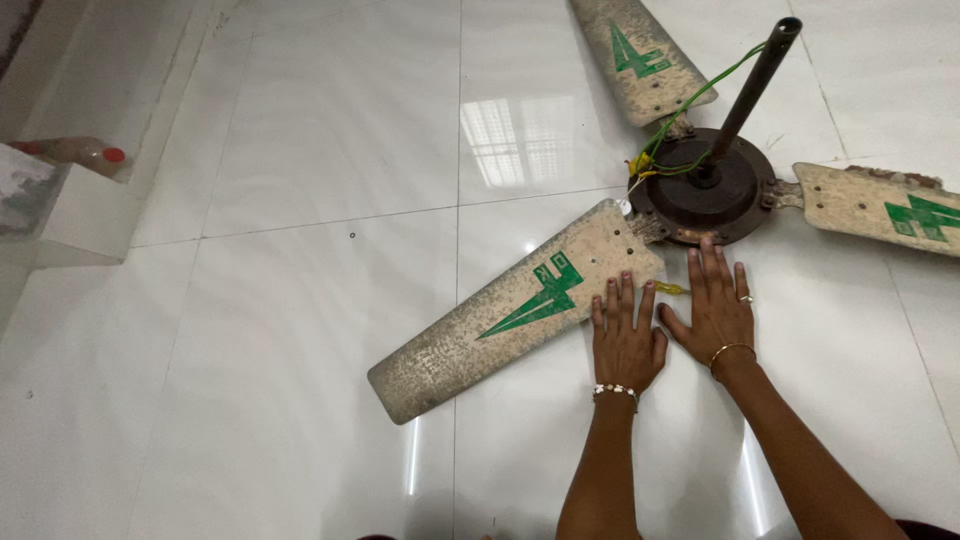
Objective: The person uses a screwdriver to remove screws from the ceiling fan blades and detaches them from the motor housing. After removing the blades, the person wipes the motor housing with a cloth.
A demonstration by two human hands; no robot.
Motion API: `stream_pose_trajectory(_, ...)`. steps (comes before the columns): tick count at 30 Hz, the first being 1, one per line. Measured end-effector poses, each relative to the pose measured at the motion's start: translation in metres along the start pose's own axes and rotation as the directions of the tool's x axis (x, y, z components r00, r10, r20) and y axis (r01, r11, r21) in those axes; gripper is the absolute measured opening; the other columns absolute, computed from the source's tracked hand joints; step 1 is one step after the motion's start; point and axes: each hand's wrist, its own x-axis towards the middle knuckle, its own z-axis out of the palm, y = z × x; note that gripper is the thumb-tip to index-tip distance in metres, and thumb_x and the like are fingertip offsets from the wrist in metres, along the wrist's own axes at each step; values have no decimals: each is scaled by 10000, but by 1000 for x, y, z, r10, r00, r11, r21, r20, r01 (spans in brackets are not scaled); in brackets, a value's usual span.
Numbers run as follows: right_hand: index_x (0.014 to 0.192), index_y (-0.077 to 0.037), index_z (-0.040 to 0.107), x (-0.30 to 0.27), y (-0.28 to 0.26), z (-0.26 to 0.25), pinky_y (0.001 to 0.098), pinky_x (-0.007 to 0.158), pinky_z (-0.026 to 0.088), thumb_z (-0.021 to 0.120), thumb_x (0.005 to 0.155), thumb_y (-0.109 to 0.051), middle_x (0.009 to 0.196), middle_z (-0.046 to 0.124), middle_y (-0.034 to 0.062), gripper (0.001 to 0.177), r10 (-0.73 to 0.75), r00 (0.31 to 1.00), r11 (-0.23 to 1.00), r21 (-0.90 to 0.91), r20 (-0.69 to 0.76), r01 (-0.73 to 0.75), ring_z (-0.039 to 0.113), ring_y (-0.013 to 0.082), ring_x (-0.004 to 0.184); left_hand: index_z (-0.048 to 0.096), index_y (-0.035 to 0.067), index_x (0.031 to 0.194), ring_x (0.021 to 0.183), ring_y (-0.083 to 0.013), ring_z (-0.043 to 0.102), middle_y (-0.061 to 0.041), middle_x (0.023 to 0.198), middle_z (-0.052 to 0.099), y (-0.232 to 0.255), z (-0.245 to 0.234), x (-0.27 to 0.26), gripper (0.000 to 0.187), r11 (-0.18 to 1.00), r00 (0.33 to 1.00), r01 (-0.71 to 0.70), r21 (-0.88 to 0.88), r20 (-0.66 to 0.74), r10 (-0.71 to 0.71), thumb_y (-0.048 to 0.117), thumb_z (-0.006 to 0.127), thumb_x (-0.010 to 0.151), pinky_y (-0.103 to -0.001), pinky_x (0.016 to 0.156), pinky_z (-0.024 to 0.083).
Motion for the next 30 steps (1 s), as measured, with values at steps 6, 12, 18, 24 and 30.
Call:
stream_pose_trajectory(6, 1615, -26, 217, -1, -5, -6, 492, 1290, 64, 527, 843, -545, 1727, 118, 129, 981, -8, 999, 1000, -4, -42, 8, 131, 254, 1582, 327, 142, 1645, 1612, -347, 169, -183, 1732, 216, 1, -3, 0, 750, 1000, 1000, 5, -28, -31, -5, 291, 574, 952, -533, 1304, 100)
stream_pose_trajectory(12, 1615, -27, 210, -2, -5, -4, 496, 1293, 42, 502, 866, -551, 1730, 114, 125, 960, -19, 998, 1000, 3, -62, 19, 123, 256, 1594, 331, 154, 1644, 1601, -366, 155, -192, 1722, 207, 2, -3, 0, 781, 999, 999, 23, -47, -32, -24, 282, 583, 916, -553, 1287, 89)
stream_pose_trajectory(18, 1612, -33, 192, -1, -6, -4, 500, 1276, 29, 471, 867, -558, 1717, 102, 136, 953, -37, 996, 999, 9, -80, 38, 104, 260, 1583, 324, 146, 1643, 1606, -362, 149, -177, 1730, 202, 2, -5, 1, 776, 998, 1000, 21, -51, -19, -22, 281, 577, 922, -560, 1291, 79)
stream_pose_trajectory(24, 1613, -50, 170, -2, -6, -4, 496, 1276, 27, 454, 864, -559, 1717, 93, 129, 950, -37, 997, 999, 18, -68, 38, 100, 252, 1579, 324, 147, 1648, 1614, -337, 151, -161, 1738, 207, 2, -4, 0, 776, 1000, 1000, 15, -28, -27, -15, 279, 567, 923, -545, 1296, 77)
stream_pose_trajectory(30, 1618, -65, 169, 0, -5, -4, 503, 1273, 30, 458, 871, -562, 1718, 92, 129, 942, -35, 997, 999, -9, -65, 34, 108, 252, 1573, 310, 144, 1651, 1613, -310, 158, -151, 1736, 205, 2, -2, 0, 749, 999, 999, -13, 42, -49, 15, 293, 555, 959, -540, 1296, 71)
